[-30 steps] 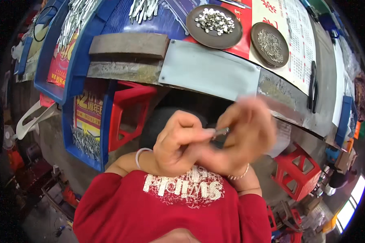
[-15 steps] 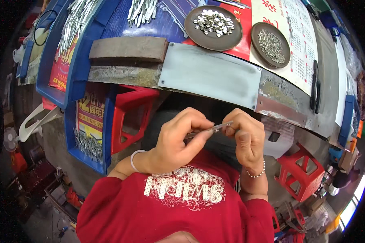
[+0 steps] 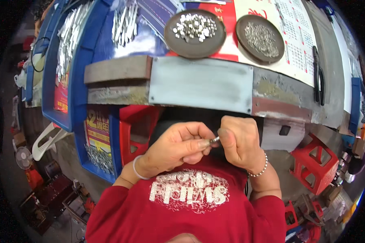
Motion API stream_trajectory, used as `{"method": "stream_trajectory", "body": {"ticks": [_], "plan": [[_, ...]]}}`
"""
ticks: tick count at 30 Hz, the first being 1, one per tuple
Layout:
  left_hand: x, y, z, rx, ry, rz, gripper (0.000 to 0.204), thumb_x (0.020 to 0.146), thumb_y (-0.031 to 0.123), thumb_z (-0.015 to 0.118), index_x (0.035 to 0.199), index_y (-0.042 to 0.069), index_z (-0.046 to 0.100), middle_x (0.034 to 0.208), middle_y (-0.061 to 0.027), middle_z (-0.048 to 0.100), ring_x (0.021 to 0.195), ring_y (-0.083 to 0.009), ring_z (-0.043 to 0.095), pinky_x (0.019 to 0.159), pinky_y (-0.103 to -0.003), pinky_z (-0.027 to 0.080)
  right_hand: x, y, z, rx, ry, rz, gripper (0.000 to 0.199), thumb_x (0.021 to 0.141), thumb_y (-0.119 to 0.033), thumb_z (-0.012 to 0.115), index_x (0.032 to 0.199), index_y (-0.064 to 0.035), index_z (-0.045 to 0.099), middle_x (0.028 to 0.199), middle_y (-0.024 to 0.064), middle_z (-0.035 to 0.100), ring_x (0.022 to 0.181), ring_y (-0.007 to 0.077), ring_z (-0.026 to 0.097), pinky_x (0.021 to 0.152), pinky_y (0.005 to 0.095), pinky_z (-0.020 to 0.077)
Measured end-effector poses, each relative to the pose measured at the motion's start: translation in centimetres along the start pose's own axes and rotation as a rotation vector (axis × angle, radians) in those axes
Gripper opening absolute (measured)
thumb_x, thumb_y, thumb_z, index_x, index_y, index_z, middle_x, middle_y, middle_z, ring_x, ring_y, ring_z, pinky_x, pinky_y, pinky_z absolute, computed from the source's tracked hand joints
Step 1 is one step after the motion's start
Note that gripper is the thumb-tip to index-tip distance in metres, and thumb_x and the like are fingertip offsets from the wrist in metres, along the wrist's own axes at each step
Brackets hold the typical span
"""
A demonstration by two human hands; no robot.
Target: Manually assembling small metal pins into circular base components at a workbench.
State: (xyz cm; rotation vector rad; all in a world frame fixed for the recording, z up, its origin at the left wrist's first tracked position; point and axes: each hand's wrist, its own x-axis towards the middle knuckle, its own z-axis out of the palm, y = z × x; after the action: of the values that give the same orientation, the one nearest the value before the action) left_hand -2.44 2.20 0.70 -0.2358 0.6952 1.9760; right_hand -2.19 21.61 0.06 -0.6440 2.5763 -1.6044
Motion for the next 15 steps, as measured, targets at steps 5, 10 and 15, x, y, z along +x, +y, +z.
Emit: {"method": "stream_trajectory", "body": {"ticks": [5,10,15], "plan": [[0.4,2.8,0.3,0.309,0.018,0.145,0.015,0.093,0.008,0.051,0.104,-0.001,0.054,0.080,-0.0025,0.055,0.058,-0.0033,0.044,0.051,-0.017,0.036,0.9,0.5,-0.1,0.377,0.039,0.063,0.042,0.096,-0.033,0.040,0.073,0.0011,0.049,0.066,0.0104,0.052,0.050,0.0181,0.049,0.046,0.0277,0.0386],[0.0,9.5,1.4,0.938,0.435,0.567,0.015,0.092,0.005,0.050,0.106,0.000,0.054,0.070,0.0016,0.052,0.059,-0.0027,0.049,0.052,-0.018,0.039,0.7,1.2,0.7,0.456,0.262,0.089,0.043,0.097,-0.038,0.040,0.084,0.0011,0.052,0.075,0.0106,0.056,0.054,0.0123,0.050,0.050,0.0225,0.0424],[2.5,18.0,-3.7,1.801,0.946,1.212,0.015,0.087,0.003,0.053,0.099,-0.002,0.058,0.068,-0.0049,0.058,0.059,-0.0111,0.054,0.055,-0.025,0.043,0.7,1.4,0.2,0.196,0.409,-0.108,0.031,0.096,-0.025,0.047,0.081,0.0014,0.053,0.073,0.0109,0.057,0.055,0.0166,0.050,0.051,0.0262,0.0422]]}}
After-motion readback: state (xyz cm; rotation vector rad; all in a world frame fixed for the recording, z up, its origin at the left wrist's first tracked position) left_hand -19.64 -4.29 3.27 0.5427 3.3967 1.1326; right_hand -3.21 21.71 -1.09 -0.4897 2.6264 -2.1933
